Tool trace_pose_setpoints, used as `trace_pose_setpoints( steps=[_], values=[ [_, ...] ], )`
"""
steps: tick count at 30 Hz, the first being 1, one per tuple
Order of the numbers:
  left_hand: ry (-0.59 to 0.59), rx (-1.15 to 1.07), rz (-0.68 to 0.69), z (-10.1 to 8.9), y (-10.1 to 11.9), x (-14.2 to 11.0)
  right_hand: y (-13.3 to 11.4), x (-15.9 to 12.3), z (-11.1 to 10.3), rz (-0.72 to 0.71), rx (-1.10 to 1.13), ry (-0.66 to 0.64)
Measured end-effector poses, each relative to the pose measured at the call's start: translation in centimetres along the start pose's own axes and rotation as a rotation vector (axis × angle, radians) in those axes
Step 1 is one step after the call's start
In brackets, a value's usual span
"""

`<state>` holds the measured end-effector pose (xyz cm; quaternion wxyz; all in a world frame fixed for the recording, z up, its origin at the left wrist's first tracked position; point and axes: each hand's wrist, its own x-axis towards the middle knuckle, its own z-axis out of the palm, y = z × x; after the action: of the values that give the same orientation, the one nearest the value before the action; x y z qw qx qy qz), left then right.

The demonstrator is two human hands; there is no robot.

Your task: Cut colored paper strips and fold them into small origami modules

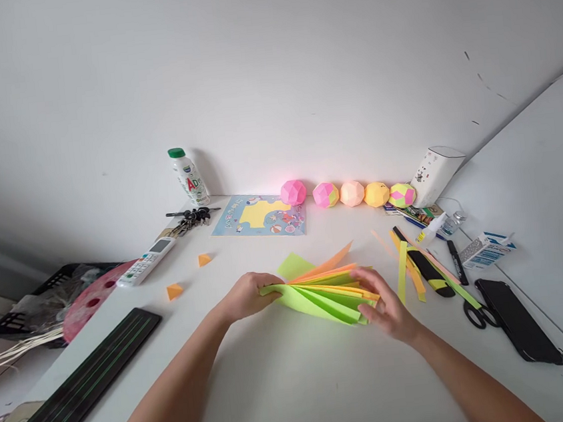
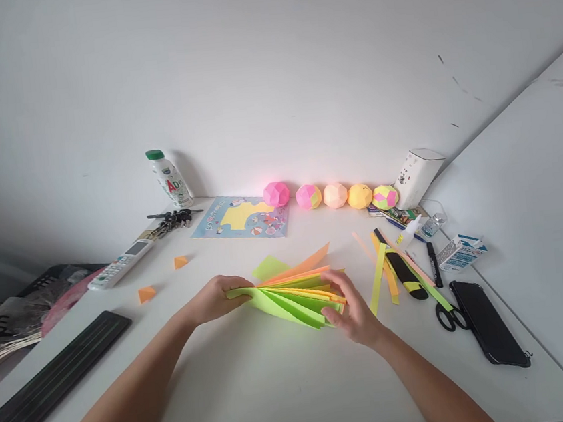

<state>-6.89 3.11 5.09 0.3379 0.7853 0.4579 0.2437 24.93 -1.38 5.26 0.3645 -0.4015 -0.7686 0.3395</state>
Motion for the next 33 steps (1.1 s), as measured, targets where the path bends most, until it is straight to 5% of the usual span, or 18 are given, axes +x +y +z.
trace_pose_setpoints(
  steps=[2, 6, 8, 11, 14, 17, 19, 21, 24, 27, 30, 33],
  values=[
    [-0.008, 0.007, 0.023, 0.0, 0.2, 0.0, -1.6, 0.9, -0.3, -0.136, -0.262, 0.015],
    [-0.011, 0.058, 0.092, 0.3, 0.8, -0.1, -4.5, 3.7, 1.9, -0.257, -0.690, -0.170],
    [0.004, 0.096, 0.125, 0.5, 1.0, -0.2, -4.8, 5.2, 3.8, -0.205, -0.745, -0.198],
    [0.086, 0.156, 0.165, 0.8, 1.1, -0.2, -4.0, 6.9, 5.2, 0.070, -0.628, -0.215],
    [0.478, 0.121, 0.151, 0.8, 1.2, 0.0, -3.2, 8.1, 3.8, 0.205, -0.553, -0.177],
    [0.852, -0.182, 0.029, 0.6, 1.6, 0.2, -3.2, 8.8, 1.4, 0.260, -0.296, -0.114],
    [0.764, -0.543, -0.040, 0.7, 2.0, 0.3, -3.4, 9.2, 0.6, 0.324, 0.227, -0.068],
    [0.490, -0.921, -0.084, 1.0, 2.6, 0.2, -3.6, 9.5, 1.1, 0.368, 0.677, -0.032],
    [0.101, -1.368, -0.151, 1.8, 3.8, -0.3, -3.8, 9.6, 3.2, 0.405, 0.915, -0.081],
    [-0.141, -1.612, -0.246, 2.1, 5.1, -0.9, -3.7, 9.5, 4.9, 0.436, 0.951, -0.188],
    [-0.078, -1.646, -0.305, 1.5, 5.4, -0.8, -3.0, 9.5, 5.1, 0.441, 0.957, -0.153],
    [0.085, -1.685, -0.382, 0.9, 4.2, -0.1, -1.4, 9.7, 4.6, 0.483, 0.931, 0.013]
  ],
)
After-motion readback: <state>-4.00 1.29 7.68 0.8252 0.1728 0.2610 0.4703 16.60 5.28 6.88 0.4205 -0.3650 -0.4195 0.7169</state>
